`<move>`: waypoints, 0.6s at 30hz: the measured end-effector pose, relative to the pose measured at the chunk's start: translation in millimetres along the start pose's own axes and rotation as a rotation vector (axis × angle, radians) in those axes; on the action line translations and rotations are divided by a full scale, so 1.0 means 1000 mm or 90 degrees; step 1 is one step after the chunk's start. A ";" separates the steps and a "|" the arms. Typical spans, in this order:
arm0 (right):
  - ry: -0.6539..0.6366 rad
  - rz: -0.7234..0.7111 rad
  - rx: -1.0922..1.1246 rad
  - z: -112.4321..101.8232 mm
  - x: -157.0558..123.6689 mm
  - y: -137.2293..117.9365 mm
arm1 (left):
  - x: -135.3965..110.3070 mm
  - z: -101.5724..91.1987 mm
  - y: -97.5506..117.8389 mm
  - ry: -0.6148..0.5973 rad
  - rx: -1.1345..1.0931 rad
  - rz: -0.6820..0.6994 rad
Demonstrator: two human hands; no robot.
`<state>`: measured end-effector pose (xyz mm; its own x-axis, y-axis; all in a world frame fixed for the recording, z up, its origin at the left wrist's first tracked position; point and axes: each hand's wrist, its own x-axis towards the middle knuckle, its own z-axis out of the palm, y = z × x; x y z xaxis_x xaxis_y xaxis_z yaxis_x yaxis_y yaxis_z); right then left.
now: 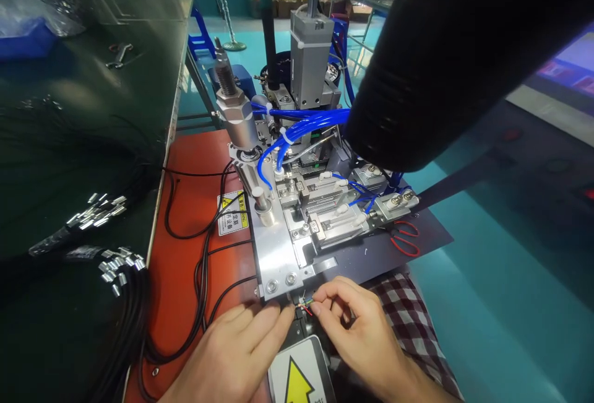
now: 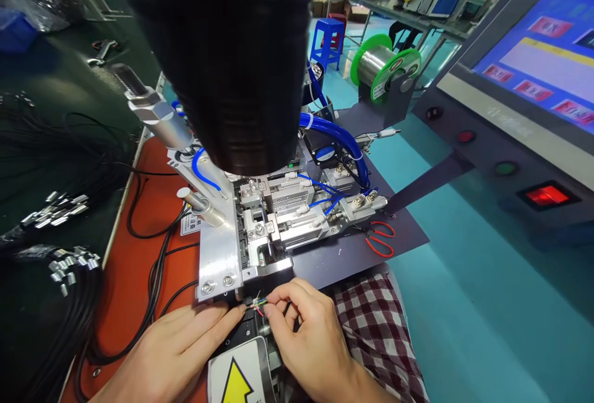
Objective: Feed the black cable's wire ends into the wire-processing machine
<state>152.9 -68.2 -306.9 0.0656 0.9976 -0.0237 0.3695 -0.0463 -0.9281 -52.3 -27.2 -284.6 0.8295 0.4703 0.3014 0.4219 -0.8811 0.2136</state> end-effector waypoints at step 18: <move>0.047 -0.236 -0.137 -0.006 -0.008 0.002 | 0.003 0.001 0.001 0.024 0.015 0.010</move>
<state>159.1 -77.1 -306.1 -0.0448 0.9426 0.3309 0.5648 0.2971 -0.7699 -48.9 -27.1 -284.3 0.8215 0.4578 0.3399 0.4179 -0.8890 0.1872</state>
